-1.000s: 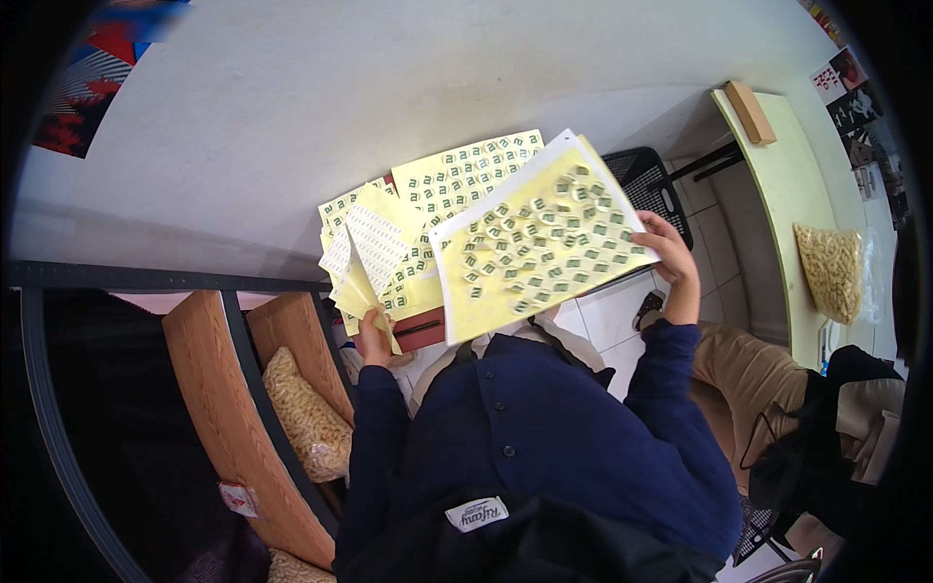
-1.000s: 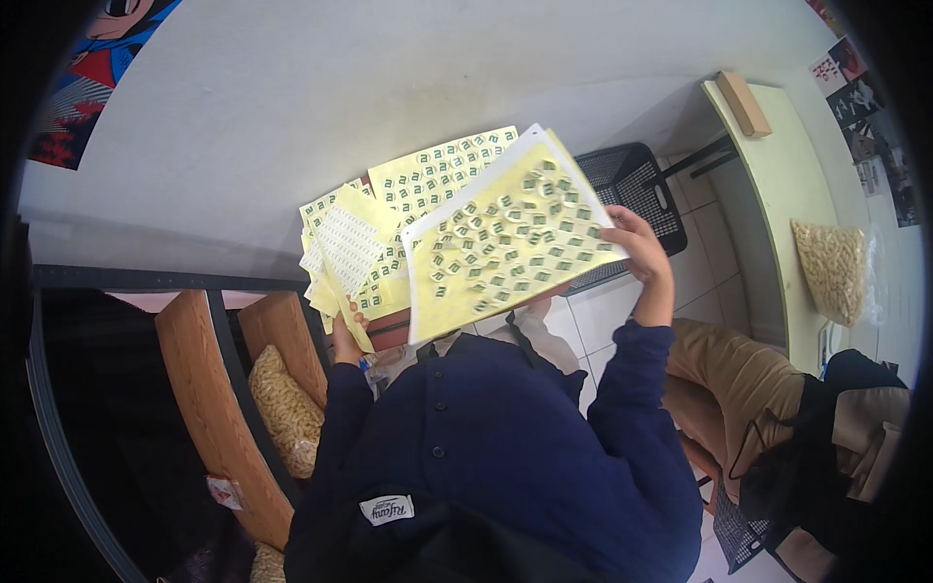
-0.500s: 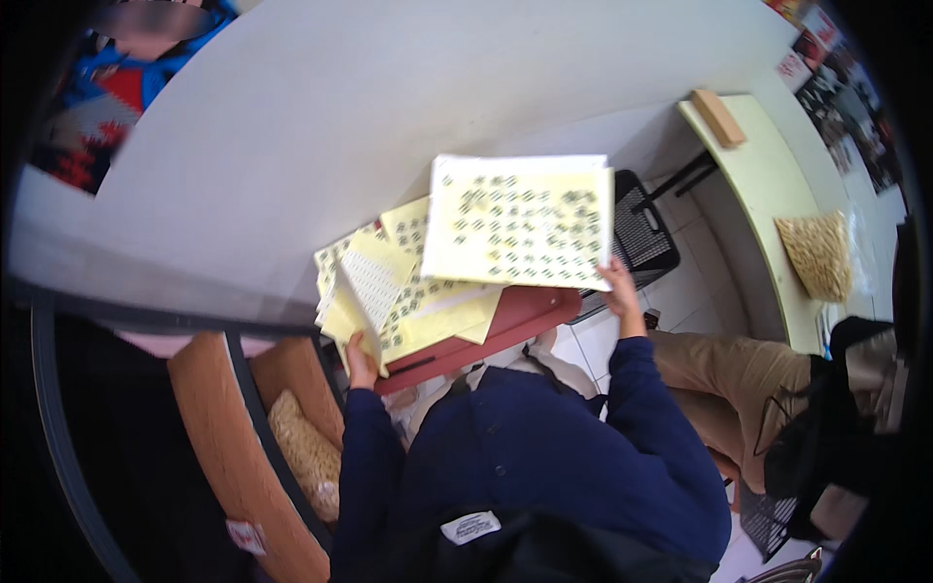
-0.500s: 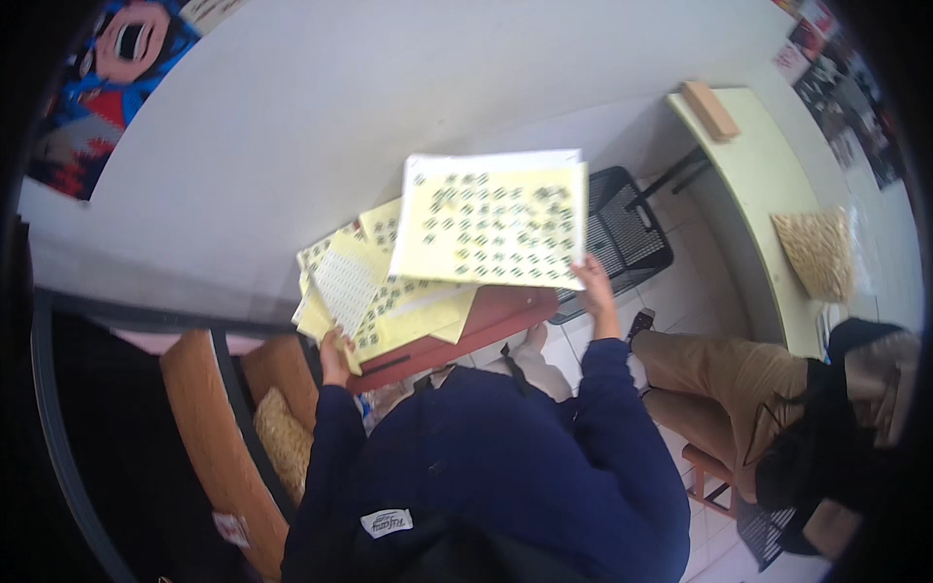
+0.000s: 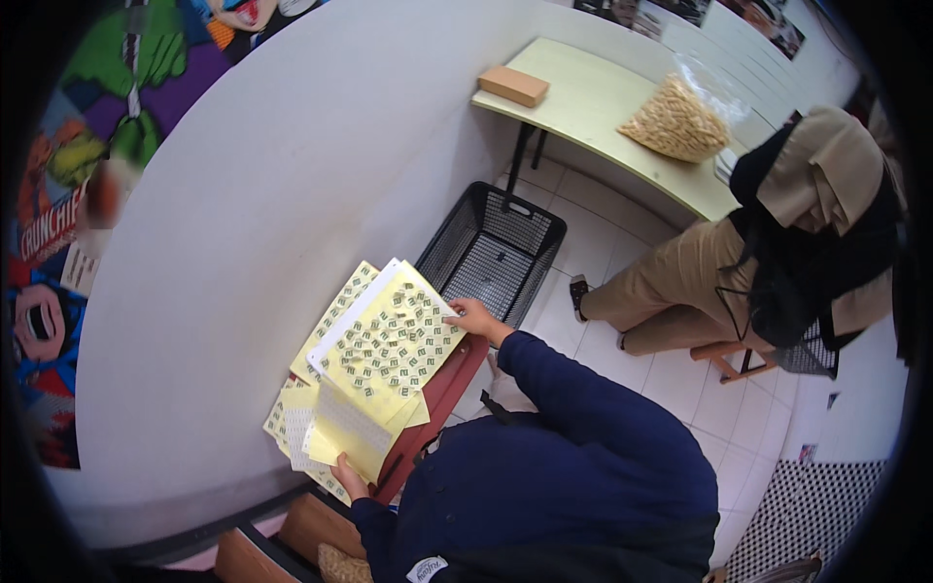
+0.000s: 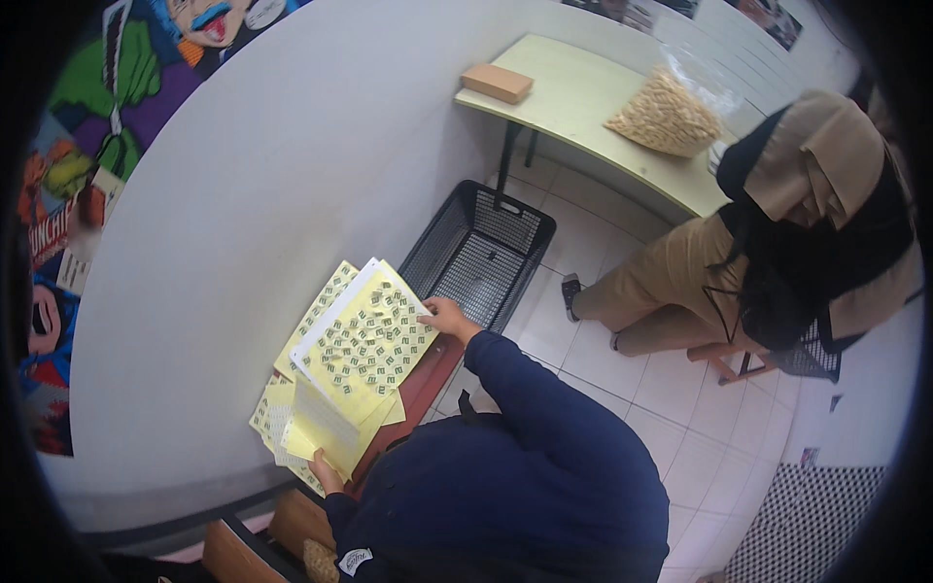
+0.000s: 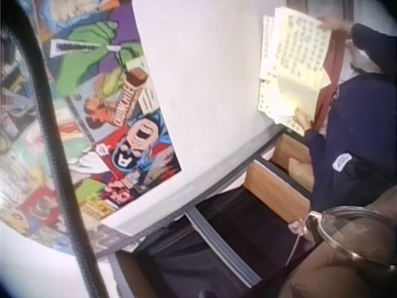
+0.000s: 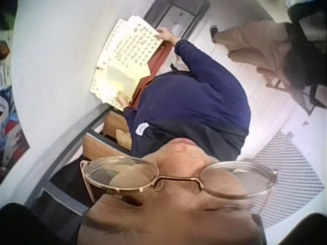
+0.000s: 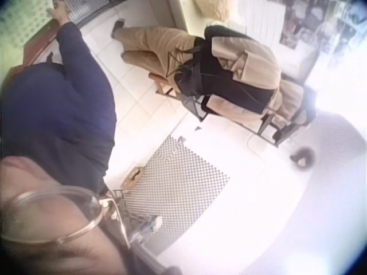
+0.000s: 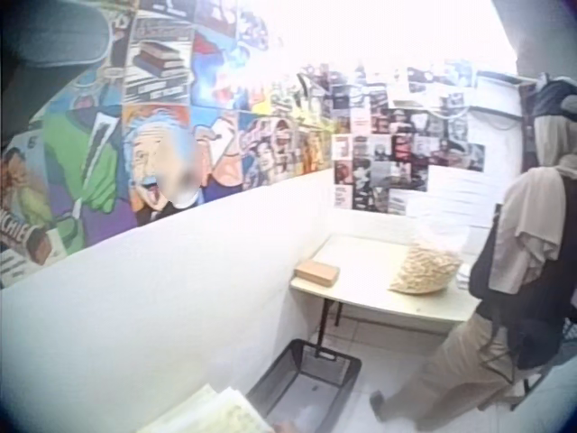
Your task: The person peels stickers from sheets, applies them to small bags of snack food, and then organizes the items by moving a crate and stool to tidy the workspace.
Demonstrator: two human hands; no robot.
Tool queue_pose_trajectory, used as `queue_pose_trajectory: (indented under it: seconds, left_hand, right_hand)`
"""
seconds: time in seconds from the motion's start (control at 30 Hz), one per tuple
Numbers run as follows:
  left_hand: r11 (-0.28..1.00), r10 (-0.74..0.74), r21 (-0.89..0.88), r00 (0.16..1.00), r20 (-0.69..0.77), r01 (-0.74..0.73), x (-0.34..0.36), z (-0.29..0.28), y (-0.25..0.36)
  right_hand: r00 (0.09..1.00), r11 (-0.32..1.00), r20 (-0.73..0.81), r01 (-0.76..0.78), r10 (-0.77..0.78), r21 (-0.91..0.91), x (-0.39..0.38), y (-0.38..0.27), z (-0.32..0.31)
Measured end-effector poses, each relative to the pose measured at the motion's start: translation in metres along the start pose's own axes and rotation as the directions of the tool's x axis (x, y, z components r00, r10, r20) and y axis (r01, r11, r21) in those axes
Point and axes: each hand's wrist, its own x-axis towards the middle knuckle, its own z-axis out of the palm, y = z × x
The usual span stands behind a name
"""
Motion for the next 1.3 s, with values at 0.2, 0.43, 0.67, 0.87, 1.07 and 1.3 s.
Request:
queue_pose_trajectory:
  seconds: [0.2,0.43,0.67,0.87,1.07,1.3]
  left_hand:
    - [0.979,0.058,0.199,0.998,-0.028,-0.051,0.023,0.013,-0.015]
    - [0.967,0.075,0.247,0.997,-0.022,-0.067,0.044,0.002,-0.033]
    - [0.516,0.494,0.829,0.866,-0.08,-0.217,0.011,0.013,-0.01]
    - [0.603,0.53,0.649,0.841,0.109,-0.464,-0.002,0.046,0.014]
    - [0.57,0.534,0.493,0.752,0.387,-0.658,-0.013,0.084,0.016]
    - [0.603,0.455,0.362,0.679,0.576,-0.711,-0.061,0.113,0.023]
  right_hand:
    - [0.921,0.941,-0.291,0.174,-0.26,-0.288,-0.047,-0.017,-0.01]
    - [0.977,0.989,-0.215,-0.021,-0.011,-0.146,-0.143,-0.009,-0.008]
    - [0.96,0.989,-0.253,0.091,-0.118,-0.116,-0.207,-0.024,0.036]
    - [0.964,0.998,-0.267,0.017,-0.001,0.057,-0.241,-0.042,0.049]
    - [0.898,0.99,-0.434,-0.016,0.077,0.143,-0.274,-0.024,0.047]
    - [0.784,0.945,-0.577,-0.041,0.231,0.324,-0.281,-0.033,0.034]
